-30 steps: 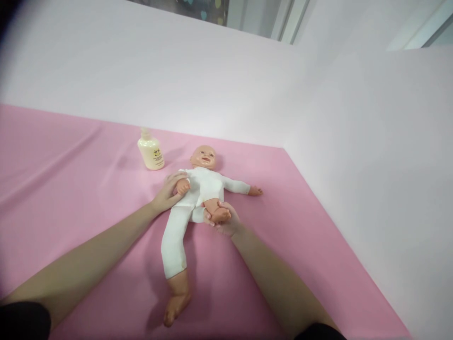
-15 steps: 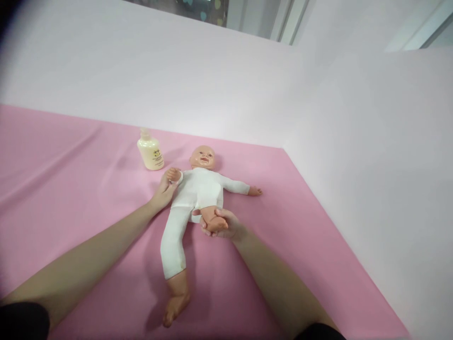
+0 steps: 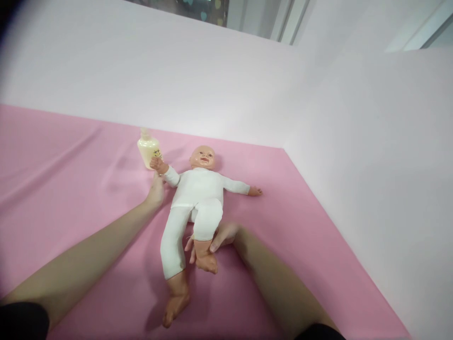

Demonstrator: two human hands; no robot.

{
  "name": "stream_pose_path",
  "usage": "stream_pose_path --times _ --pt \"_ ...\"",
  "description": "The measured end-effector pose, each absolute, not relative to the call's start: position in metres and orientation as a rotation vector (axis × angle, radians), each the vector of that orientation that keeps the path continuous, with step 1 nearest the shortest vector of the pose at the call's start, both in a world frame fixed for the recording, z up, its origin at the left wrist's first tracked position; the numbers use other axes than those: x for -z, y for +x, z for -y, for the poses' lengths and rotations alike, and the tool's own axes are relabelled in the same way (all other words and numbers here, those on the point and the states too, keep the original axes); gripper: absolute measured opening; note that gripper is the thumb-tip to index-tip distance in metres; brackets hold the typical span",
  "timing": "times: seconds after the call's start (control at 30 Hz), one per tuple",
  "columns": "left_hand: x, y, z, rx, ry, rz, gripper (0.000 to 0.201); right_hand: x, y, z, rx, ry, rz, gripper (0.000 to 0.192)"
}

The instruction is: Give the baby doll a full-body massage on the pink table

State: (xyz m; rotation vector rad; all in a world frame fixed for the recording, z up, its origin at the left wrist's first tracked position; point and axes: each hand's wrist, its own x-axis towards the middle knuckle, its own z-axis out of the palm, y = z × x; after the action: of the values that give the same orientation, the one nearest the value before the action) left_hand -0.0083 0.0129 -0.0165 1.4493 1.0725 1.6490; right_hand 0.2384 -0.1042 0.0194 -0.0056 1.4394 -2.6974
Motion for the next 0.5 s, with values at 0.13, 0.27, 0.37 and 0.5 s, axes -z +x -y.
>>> stream_pose_path --times 0.13,0.27,0.37,0.5 --pt "0.014 -0.006 -0.012 -1.657 1.279 -1.027 0.042 -0.021 0.238 0.103 2.682 -0.046 -1.425 0.060" --pt "0.012 -0.006 -0.011 -1.667 1.282 -1.001 0.042 -0.017 0.239 0.103 2.759 -0.062 -1.361 0.060" --pt "0.011 -0.006 -0.010 -1.668 1.328 -1.018 0.044 -0.013 0.241 0.106 2.889 -0.010 -1.313 0.061" --pt "0.007 -0.005 -0.006 -1.637 1.458 -1.007 0.046 -0.009 0.243 0.108 3.112 0.070 -1.316 0.063"
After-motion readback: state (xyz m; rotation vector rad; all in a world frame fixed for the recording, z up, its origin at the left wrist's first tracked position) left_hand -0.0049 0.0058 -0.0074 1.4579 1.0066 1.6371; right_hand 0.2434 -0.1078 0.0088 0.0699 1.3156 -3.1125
